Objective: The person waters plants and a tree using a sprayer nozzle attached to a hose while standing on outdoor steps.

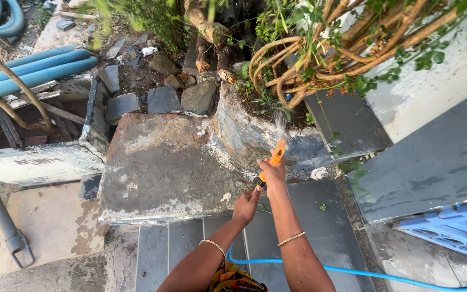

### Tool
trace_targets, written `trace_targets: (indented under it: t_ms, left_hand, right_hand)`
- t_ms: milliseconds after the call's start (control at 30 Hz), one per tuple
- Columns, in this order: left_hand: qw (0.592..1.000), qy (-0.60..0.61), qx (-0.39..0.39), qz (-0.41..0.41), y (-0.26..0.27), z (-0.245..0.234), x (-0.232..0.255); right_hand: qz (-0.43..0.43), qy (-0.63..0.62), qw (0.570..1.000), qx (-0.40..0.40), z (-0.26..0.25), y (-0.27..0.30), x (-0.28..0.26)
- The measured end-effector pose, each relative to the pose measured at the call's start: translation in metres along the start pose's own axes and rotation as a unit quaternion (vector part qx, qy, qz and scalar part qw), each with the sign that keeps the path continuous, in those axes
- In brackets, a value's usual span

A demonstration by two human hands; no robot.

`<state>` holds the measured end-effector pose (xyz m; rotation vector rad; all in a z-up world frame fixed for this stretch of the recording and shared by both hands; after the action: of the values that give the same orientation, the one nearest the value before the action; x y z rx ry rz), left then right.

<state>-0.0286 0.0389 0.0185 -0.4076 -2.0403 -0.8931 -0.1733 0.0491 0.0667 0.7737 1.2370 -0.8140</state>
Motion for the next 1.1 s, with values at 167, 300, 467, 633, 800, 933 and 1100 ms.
trace_targets:
  t_ms: [167,300,467,633,800,933,1100]
  left_hand:
    - [1.0,-0.011,0.004,-0.016,0.006,0.009,0.005]
    - [0.999,0.007,0.039,-0.016,0.014,0.003,0.013]
    - [0.997,0.031,0.061,-0.025,0.019,-0.011,0.017]
    - [0.995,0.06,0.08,0.01,0.02,-0.017,0.017]
    - [0.995,0.038,0.088,0.008,0.013,-0.008,0.014]
    - [0.998,0.007,0.057,0.008,0.009,0.003,0.014]
    - [0.999,-0.006,0.029,0.025,0.017,0.015,0.023]
  right_hand:
    - [0.023,0.011,1.0,-0.001,-0.006,0.01,-0.021]
    - [0.019,-0.004,0.999,-0.033,0.003,0.013,-0.025]
    - [0.016,-0.003,0.998,-0.061,0.023,0.015,-0.033]
    - [0.0,-0.008,0.997,-0.077,0.035,0.022,-0.043]
    - [0.008,-0.008,0.998,-0.07,0.027,0.016,-0.038]
    - [-0.026,-0.041,0.998,-0.05,0.009,0.009,-0.03]
    - [-0.021,-0.047,0.999,-0.002,-0.019,0.003,-0.02]
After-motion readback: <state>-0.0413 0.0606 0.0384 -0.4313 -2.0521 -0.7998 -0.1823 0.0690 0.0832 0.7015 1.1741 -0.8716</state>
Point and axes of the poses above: each hand's wrist, its own y-axis away from the middle knuckle, its own z-axis out of the palm, x = y × z, the point moved 1 cm from there along -y, towards the middle knuckle, and after that the axes turned 8 degrees about -z, right-handed, at the moved point
